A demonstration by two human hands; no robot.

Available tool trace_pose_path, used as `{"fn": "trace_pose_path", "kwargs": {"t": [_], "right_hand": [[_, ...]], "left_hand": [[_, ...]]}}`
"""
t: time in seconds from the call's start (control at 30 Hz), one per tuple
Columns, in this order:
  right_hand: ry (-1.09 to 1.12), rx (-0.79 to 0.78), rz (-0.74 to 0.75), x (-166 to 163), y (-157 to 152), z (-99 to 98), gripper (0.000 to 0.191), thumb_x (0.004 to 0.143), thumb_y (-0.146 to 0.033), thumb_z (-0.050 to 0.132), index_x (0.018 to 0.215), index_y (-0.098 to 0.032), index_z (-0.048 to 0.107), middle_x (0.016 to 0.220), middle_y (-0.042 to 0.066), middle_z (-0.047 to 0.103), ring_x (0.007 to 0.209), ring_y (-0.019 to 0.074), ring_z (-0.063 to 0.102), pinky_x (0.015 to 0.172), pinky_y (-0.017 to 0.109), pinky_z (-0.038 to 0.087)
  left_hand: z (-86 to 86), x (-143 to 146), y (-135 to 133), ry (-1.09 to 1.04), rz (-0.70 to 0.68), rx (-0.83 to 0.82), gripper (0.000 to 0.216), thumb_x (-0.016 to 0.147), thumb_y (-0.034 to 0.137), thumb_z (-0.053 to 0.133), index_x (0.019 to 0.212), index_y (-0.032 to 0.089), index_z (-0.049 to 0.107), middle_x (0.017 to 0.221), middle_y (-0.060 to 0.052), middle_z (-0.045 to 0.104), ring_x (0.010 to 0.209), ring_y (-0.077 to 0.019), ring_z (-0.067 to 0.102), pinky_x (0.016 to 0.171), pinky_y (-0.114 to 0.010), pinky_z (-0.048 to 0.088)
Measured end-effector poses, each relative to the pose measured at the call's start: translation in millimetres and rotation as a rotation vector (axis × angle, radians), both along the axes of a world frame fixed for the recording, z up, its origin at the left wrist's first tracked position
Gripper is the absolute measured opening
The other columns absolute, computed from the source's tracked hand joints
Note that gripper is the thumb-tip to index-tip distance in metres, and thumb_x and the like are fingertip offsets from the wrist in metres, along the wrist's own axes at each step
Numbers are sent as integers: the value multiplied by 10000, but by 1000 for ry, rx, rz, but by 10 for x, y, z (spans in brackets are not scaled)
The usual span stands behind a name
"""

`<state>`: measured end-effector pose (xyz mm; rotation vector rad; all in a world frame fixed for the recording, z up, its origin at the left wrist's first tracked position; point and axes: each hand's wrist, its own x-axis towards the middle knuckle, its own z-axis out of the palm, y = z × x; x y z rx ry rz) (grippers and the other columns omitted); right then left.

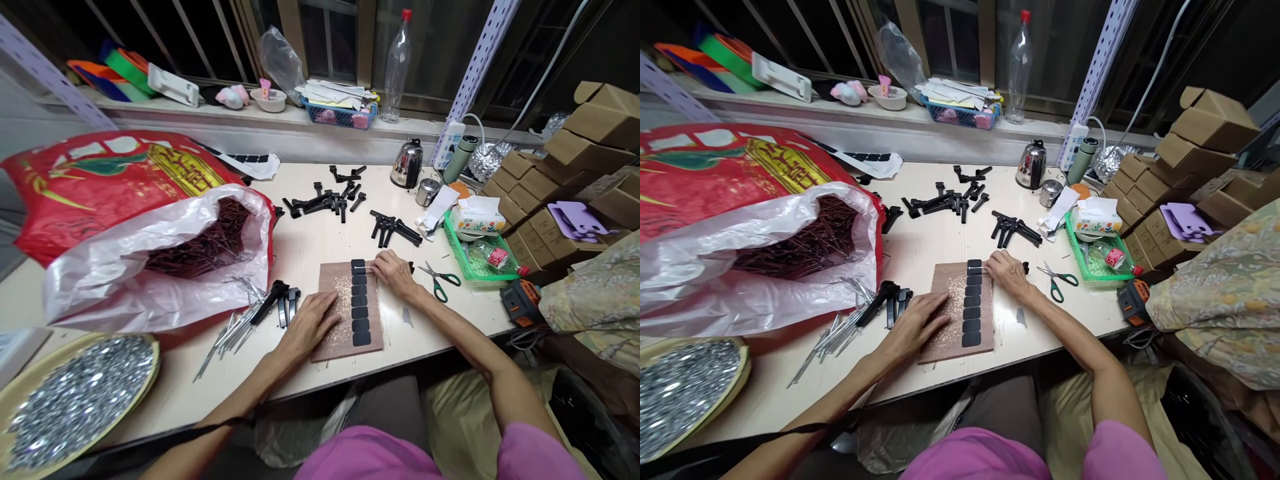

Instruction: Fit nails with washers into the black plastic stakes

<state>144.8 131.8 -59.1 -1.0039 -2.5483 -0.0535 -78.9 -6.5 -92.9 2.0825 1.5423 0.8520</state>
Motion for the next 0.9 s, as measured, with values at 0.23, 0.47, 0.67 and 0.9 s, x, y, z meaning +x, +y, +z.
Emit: {"fn": "trace_pose_path", "kwargs": {"t": [0.23,0.47,0.67,0.9], "right_hand": [[-152,87,567,228,-566,-261,274,971,-119,366,834,-180,596,719,-1,571,620,104,476,507,216,372],[-97,1,200,79,-142,-127,297,984,-167,342,829,-121,591,792,62,579,696,126,497,496,213,391],[-191,-3,712,252,-436,-167,271,986,-177,353,838,-164,579,760,15,556,681,114,492,512,213,375],[-6,-96,321,290,-235,-194,309,987,-279,373,832,-154,610,795,66,607,790,158,541,589,243,441]], "left_hand": [[-71,-91,-64,231,-138,129,486,952,406,369,1381,183,417,1325,-140,575,1210,-274,532,977,-449,469],[-82,-122,-58,291,-152,137,518,958,426,346,1419,190,344,1329,-150,568,1187,-284,554,964,-464,471],[-77,-124,-60,272,-150,124,516,957,439,347,1408,189,362,1318,-151,577,1189,-280,552,954,-464,472],[-32,-117,-64,235,-141,42,504,945,455,365,1368,190,439,1325,-148,576,1186,-282,546,964,-470,460]]}}
